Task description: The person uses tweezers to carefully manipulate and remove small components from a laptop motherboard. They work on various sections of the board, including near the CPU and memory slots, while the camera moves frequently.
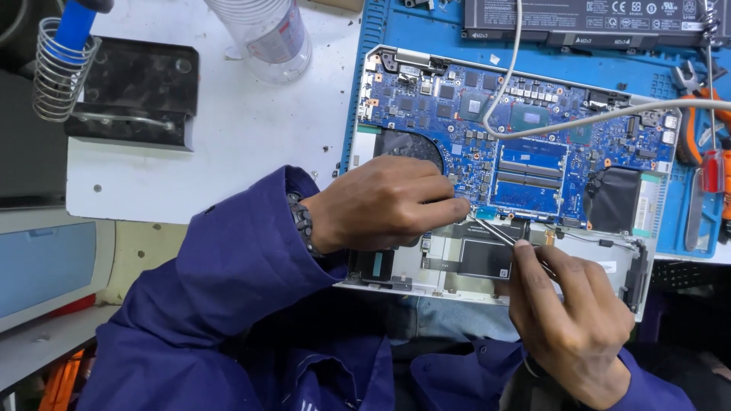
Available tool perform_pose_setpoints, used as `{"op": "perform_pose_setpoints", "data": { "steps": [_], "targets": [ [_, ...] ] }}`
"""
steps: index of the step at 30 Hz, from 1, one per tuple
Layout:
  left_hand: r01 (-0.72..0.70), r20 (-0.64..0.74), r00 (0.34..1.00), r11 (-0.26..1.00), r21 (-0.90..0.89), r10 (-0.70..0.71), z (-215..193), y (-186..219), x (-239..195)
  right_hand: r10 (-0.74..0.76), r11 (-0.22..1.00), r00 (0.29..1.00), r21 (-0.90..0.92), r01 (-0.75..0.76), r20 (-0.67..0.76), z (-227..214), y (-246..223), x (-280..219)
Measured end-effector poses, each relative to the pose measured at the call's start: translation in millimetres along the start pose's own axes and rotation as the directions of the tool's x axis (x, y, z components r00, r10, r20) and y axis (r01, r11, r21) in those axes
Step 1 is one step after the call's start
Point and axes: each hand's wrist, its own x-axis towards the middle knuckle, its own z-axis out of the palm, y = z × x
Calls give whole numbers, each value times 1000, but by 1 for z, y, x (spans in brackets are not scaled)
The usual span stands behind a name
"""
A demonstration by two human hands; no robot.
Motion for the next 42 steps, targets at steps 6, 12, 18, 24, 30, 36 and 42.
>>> {"op": "perform_pose_setpoints", "data": {
  "steps": [6, 12, 18, 24, 30, 36, 42],
  "targets": [
    [-1, 11, 1000, 1000, -11, 2, 1, -1, -1, 23, 999, 999, 27, -24, 32, 2, 4, -6],
    [-8, 22, 1000, 1000, -21, 9, 0, -2, -1, 164, 925, 984, 334, -179, 74, 10, 10, 0],
    [-9, 5, 1000, 1000, 6, 9, -1, 0, 0, 175, 889, 984, 424, -172, 32, 12, 9, 3],
    [2, 13, 1000, 1000, -31, -2, -2, -1, 1, 156, 924, 988, 352, -150, 10, 9, 13, 1],
    [29, -18, 999, 997, -70, -30, -2, 0, 2, 147, 931, 989, 335, -146, 22, 6, 8, -4],
    [36, -33, 999, 997, -67, -38, -2, 0, 2, 38, 993, 999, 108, -40, 19, 11, 1, -8],
    [35, -46, 998, 998, -46, -37, -1, 1, 2, 5, 998, 1000, 65, -4, -12, 14, -2, -2]
  ]
}}
